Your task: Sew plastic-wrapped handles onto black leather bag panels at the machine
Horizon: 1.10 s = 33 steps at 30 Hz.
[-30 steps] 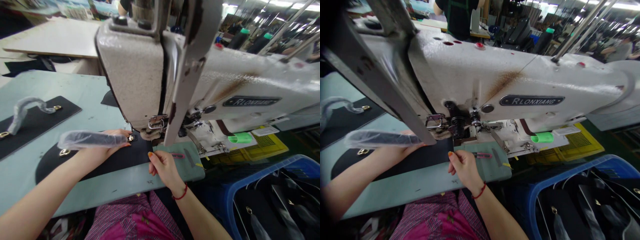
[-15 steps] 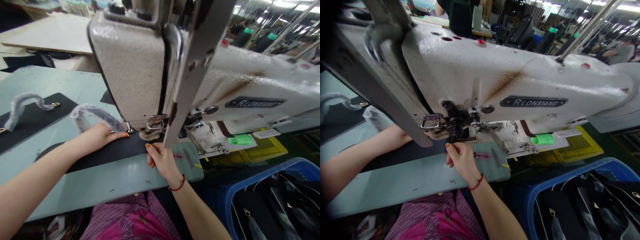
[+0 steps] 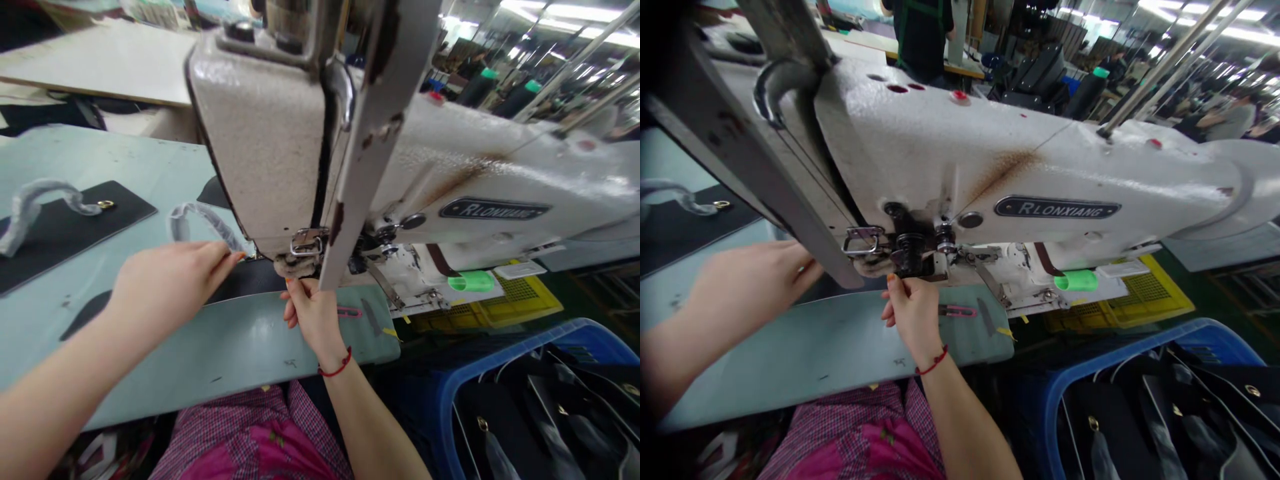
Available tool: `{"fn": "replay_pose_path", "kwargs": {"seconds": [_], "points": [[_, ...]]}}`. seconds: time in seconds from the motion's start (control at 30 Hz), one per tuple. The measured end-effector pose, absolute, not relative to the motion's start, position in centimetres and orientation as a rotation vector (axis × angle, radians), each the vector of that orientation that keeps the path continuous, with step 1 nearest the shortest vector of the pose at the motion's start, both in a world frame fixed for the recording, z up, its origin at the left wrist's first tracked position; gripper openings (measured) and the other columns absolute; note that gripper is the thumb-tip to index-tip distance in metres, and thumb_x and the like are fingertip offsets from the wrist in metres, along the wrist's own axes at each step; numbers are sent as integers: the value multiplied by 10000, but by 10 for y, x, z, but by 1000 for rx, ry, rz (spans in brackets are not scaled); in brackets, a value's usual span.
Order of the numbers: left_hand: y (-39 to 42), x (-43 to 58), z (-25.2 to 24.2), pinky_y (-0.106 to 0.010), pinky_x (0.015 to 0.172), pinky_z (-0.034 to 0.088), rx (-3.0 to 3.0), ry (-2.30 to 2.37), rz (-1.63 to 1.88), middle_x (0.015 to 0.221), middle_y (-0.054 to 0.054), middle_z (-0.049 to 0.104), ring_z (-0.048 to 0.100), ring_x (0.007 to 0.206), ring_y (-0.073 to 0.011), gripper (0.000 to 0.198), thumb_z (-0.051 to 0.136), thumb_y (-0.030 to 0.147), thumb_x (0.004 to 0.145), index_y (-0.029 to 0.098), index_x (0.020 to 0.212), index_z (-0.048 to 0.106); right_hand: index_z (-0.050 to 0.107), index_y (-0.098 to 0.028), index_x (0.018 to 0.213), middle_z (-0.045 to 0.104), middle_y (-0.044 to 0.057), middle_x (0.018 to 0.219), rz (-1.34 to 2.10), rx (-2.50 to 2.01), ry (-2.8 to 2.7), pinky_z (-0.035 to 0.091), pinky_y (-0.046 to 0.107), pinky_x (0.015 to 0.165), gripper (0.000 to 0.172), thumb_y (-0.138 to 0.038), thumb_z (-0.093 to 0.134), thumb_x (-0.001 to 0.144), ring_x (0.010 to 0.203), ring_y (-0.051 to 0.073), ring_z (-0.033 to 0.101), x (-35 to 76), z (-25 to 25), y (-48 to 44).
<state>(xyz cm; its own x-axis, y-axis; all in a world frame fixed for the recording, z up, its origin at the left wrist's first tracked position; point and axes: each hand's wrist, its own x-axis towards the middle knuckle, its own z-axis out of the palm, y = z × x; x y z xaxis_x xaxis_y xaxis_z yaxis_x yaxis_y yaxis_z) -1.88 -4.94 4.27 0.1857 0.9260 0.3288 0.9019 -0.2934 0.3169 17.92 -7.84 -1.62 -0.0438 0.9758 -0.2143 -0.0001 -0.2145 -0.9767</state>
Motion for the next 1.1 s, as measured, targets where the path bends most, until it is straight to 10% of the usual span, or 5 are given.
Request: {"fn": "replay_pose_path", "kwargs": {"seconds": [0.3, 0.63, 1.1], "points": [[-101, 51, -22, -213, 446, 224, 752, 1075, 999, 580, 58, 339, 247, 500, -79, 437, 698, 574, 736, 149, 809, 624, 598, -160, 646, 520, -22, 436, 1318, -1388, -1221, 338, 172, 367, 533, -608, 485, 912, 339, 69, 452, 181, -11, -79], [-85, 52, -27, -256, 477, 257, 702, 1334, 994, 471, 34, 356, 311, 495, -93, 553, 766, 532, 683, 181, 430, 421, 628, -155, 775, 675, 37, 678, 1337, -1212, -1030, 435, 180, 477, 438, -544, 505, 934, 486, 86, 573, 182, -20, -97], [-78, 53, -28, -239, 501, 361, 594, 1225, 1042, 574, 7, 533, 440, 562, -111, 390, 833, 466, 613, 135, 600, 627, 556, -181, 622, 593, -10, 532, 1228, -1300, -902, 398, 187, 445, 372, -447, 574, 881, 431, 86, 512, 161, -23, -92]]}}
